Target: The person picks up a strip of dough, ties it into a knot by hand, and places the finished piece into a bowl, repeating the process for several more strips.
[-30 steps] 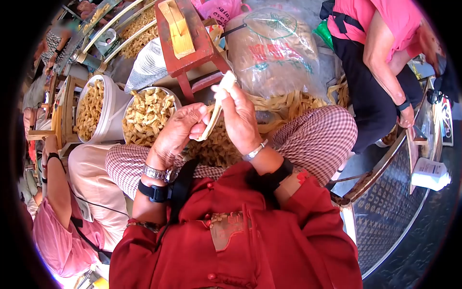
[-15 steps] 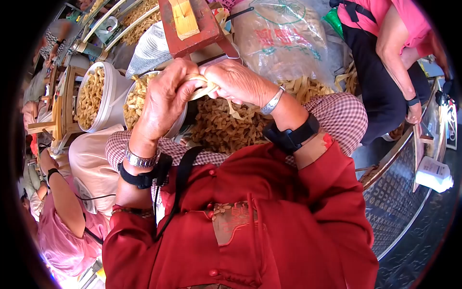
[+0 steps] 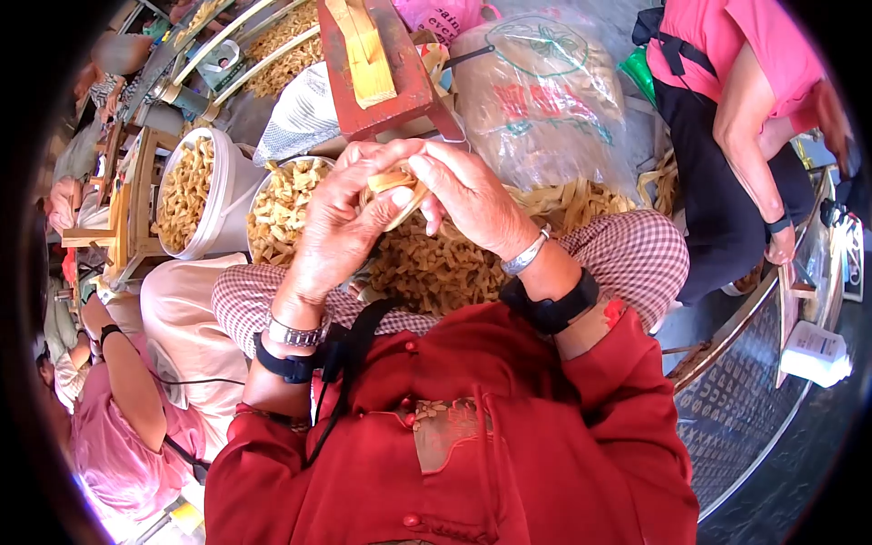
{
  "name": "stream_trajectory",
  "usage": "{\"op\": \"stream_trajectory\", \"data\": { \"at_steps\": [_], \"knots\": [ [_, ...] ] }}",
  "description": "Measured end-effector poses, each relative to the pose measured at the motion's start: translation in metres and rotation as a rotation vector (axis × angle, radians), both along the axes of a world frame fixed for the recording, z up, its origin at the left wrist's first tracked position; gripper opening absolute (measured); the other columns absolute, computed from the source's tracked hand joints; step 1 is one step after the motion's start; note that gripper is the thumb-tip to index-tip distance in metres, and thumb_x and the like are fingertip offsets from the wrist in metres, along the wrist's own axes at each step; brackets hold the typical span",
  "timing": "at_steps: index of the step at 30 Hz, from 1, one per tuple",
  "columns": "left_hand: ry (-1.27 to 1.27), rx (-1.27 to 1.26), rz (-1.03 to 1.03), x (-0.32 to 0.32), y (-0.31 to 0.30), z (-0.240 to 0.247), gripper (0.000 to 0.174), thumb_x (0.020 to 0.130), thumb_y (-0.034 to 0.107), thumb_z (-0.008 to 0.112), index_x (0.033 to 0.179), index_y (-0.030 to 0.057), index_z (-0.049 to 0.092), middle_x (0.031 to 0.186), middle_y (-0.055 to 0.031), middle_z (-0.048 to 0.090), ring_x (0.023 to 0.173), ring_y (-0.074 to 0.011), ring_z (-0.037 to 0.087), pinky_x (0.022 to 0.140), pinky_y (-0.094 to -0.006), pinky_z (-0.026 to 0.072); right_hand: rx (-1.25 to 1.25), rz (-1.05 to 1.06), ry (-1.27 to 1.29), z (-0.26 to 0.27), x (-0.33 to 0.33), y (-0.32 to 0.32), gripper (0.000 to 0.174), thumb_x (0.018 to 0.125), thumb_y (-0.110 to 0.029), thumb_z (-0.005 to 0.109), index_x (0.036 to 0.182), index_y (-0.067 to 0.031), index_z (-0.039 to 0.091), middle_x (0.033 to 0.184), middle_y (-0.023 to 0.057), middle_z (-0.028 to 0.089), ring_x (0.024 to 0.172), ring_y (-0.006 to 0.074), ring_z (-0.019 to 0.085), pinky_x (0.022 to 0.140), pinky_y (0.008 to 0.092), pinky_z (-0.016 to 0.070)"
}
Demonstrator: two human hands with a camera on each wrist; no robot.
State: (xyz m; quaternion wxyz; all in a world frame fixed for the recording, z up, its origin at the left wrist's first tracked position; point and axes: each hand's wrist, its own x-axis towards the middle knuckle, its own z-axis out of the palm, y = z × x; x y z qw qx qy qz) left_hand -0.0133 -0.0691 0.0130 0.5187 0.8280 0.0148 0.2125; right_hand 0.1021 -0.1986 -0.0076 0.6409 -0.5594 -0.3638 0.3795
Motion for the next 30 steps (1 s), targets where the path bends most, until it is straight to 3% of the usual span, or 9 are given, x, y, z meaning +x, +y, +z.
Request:
{"op": "stream_trajectory", "data": {
  "at_steps": [4, 9, 11, 14, 16, 24, 25, 29, 30],
  "knots": [
    [0.049, -0.018, 0.038, 0.000, -0.004, -0.003, 0.035, 0.089, 0.014, 0.060, 0.122, 0.0005, 0.055, 0.109, -0.0132, 0.057, 0.102, -0.0199, 0.054, 0.089, -0.0309, 0.0434, 0.025, -0.011, 0.029, -0.016, -0.003, 0.004, 0.029, 0.098, -0.028, 0.044, 0.107, -0.0009, 0.051, 0.076, 0.0021, 0.053, 0.055, 0.0061, 0.051, 0.047, 0.0198, 0.0454],
    [0.222, -0.885, -0.068, -0.002, -0.005, -0.004, 0.053, 0.099, 0.043, 0.035, 0.123, -0.0018, 0.052, 0.098, -0.0104, 0.062, 0.078, -0.0182, 0.062, 0.068, -0.0308, 0.0535, 0.021, -0.120, 0.048, -0.004, -0.009, 0.004, 0.025, 0.096, -0.026, 0.050, 0.105, -0.0035, 0.046, 0.076, 0.0033, 0.055, 0.057, 0.0063, 0.051, 0.053, 0.0222, 0.0462],
    [0.218, -1.139, -0.148, -0.004, -0.006, 0.001, 0.050, 0.098, 0.042, 0.038, 0.117, -0.0004, 0.055, 0.094, -0.0112, 0.062, 0.075, -0.0189, 0.062, 0.067, -0.0307, 0.0528, 0.097, -0.252, -0.108, -0.008, -0.012, 0.008, 0.025, 0.095, -0.027, 0.054, 0.101, -0.0025, 0.051, 0.074, 0.0013, 0.056, 0.059, 0.0056, 0.048, 0.055, 0.0215, 0.0419],
    [0.179, -1.340, -0.248, -0.006, 0.004, 0.002, 0.046, 0.097, 0.040, 0.041, 0.111, 0.0001, 0.058, 0.093, -0.0107, 0.060, 0.068, -0.0173, 0.058, 0.067, -0.0337, 0.0531, 0.015, -0.084, -0.191, -0.004, 0.003, -0.008, 0.024, 0.092, -0.025, 0.058, 0.088, -0.0013, 0.058, 0.067, -0.0015, 0.053, 0.060, 0.0047, 0.045, 0.053, 0.0219, 0.0364],
    [0.183, -1.466, -0.270, -0.006, 0.008, -0.002, 0.046, 0.097, 0.039, 0.042, 0.109, -0.0025, 0.058, 0.091, -0.0093, 0.058, 0.067, -0.0141, 0.054, 0.066, -0.0344, 0.0530, -0.027, -0.174, -0.447, -0.004, 0.009, -0.013, 0.025, 0.088, -0.022, 0.064, 0.076, -0.0006, 0.061, 0.060, -0.0020, 0.048, 0.057, 0.0050, 0.040, 0.051, 0.0237, 0.0322],
    [-0.005, -1.478, -0.204, -0.005, 0.027, 0.010, 0.046, 0.097, 0.037, 0.042, 0.103, -0.0051, 0.058, 0.087, -0.0071, 0.055, 0.061, -0.0119, 0.046, 0.062, -0.0329, 0.0485, -0.125, -0.224, -0.526, 0.001, 0.024, -0.032, 0.022, 0.085, -0.018, 0.067, 0.077, 0.0006, 0.060, 0.059, -0.0003, 0.046, 0.057, 0.0056, 0.038, 0.050, 0.0253, 0.0321],
    [-0.010, -1.429, -0.186, -0.002, 0.029, 0.007, 0.046, 0.097, 0.038, 0.042, 0.101, -0.0047, 0.059, 0.086, -0.0066, 0.055, 0.060, -0.0119, 0.046, 0.062, -0.0326, 0.0482, -0.123, -0.140, -0.555, -0.002, 0.027, -0.027, 0.023, 0.091, -0.023, 0.059, 0.087, -0.0005, 0.061, 0.069, 0.0015, 0.053, 0.062, 0.0057, 0.047, 0.050, 0.0225, 0.0388],
    [0.072, -1.200, 0.004, 0.002, 0.019, 0.008, 0.046, 0.098, 0.038, 0.041, 0.093, -0.0030, 0.061, 0.079, -0.0054, 0.056, 0.056, -0.0107, 0.044, 0.054, -0.0281, 0.0448, -0.219, 0.107, -0.003, -0.003, 0.009, -0.014, 0.032, 0.098, -0.033, 0.044, 0.108, -0.0046, 0.055, 0.093, 0.0052, 0.057, 0.077, 0.0110, 0.061, 0.053, 0.0215, 0.0540],
    [0.084, -1.184, 0.025, 0.003, 0.017, 0.005, 0.046, 0.098, 0.038, 0.041, 0.093, -0.0029, 0.061, 0.079, -0.0058, 0.057, 0.055, -0.0105, 0.043, 0.052, -0.0275, 0.0437, -0.186, 0.113, 0.140, -0.001, -0.001, -0.009, 0.033, 0.098, -0.033, 0.044, 0.107, -0.0037, 0.056, 0.085, 0.0032, 0.057, 0.073, 0.0093, 0.058, 0.050, 0.0207, 0.0517]
  ]
}}
